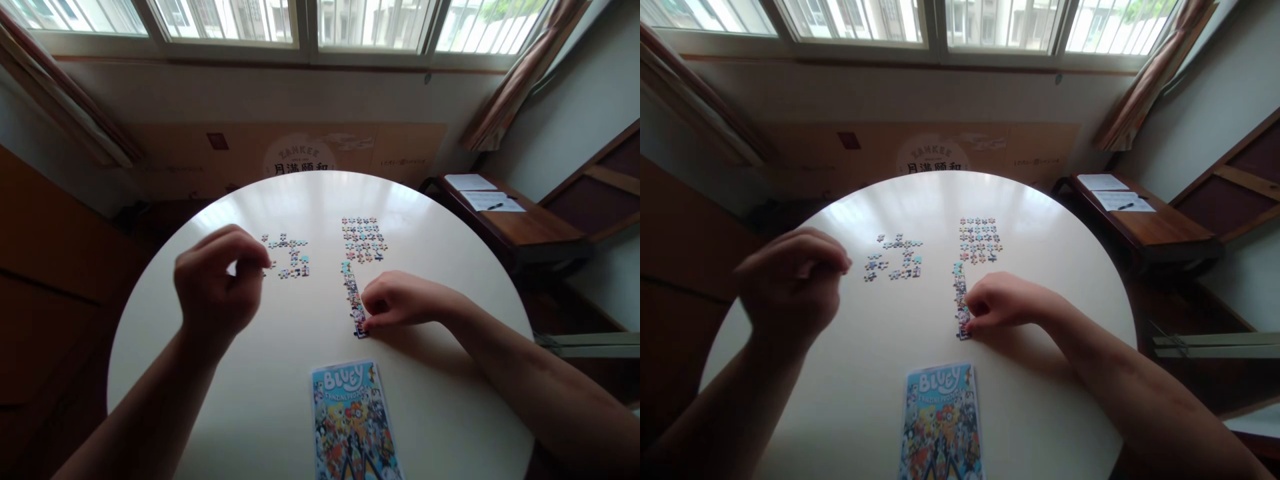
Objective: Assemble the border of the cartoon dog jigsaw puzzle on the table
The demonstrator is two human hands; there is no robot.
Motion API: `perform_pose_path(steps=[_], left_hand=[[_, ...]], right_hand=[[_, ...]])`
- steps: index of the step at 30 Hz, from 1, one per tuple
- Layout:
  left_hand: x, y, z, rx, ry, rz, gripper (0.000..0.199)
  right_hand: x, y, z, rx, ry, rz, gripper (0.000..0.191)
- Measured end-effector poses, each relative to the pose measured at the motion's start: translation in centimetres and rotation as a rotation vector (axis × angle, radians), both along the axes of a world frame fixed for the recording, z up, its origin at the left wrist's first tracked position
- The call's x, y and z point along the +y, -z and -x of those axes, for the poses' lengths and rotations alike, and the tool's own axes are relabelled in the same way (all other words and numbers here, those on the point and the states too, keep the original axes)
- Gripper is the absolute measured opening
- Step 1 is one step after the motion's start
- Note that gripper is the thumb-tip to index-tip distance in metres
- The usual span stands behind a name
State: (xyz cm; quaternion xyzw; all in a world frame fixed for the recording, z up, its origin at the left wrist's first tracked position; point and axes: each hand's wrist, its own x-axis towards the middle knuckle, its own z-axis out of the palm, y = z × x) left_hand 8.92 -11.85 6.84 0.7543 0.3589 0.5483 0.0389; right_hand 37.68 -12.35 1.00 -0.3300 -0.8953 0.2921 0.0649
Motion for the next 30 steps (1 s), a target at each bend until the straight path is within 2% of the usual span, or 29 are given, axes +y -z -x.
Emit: perform_pose_path(steps=[2,4,7,10,12,17,22,30], left_hand=[[1.2,-0.2,1.3,-0.152,-0.096,-0.012,0.025],[2.8,0.5,2.3,-0.222,-0.141,0.071,0.026],[5.2,2.8,3.2,-0.187,-0.164,0.247,0.022],[6.5,4.6,3.4,-0.084,-0.242,0.273,0.020],[6.8,5.3,3.3,-0.039,-0.263,0.258,0.020],[6.9,5.6,3.2,-0.097,-0.286,0.217,0.022],[6.9,5.8,3.1,-0.178,-0.283,0.255,0.020],[7.5,5.9,3.2,-0.485,-0.226,0.332,0.021]], right_hand=[[0.0,0.1,0.0,0.008,-0.002,0.013,0.034],[0.1,0.2,0.0,0.021,0.004,0.036,0.035],[0.3,0.3,0.0,0.053,0.026,0.065,0.040],[0.6,0.7,-0.1,0.127,0.050,0.071,0.044],[0.8,1.1,-0.1,0.191,0.076,0.054,0.045],[1.1,1.9,-0.2,0.321,0.156,-0.055,0.047],[1.1,2.2,-0.2,0.434,0.250,-0.126,0.047],[0.8,1.9,0.0,0.523,0.296,-0.236,0.043]])
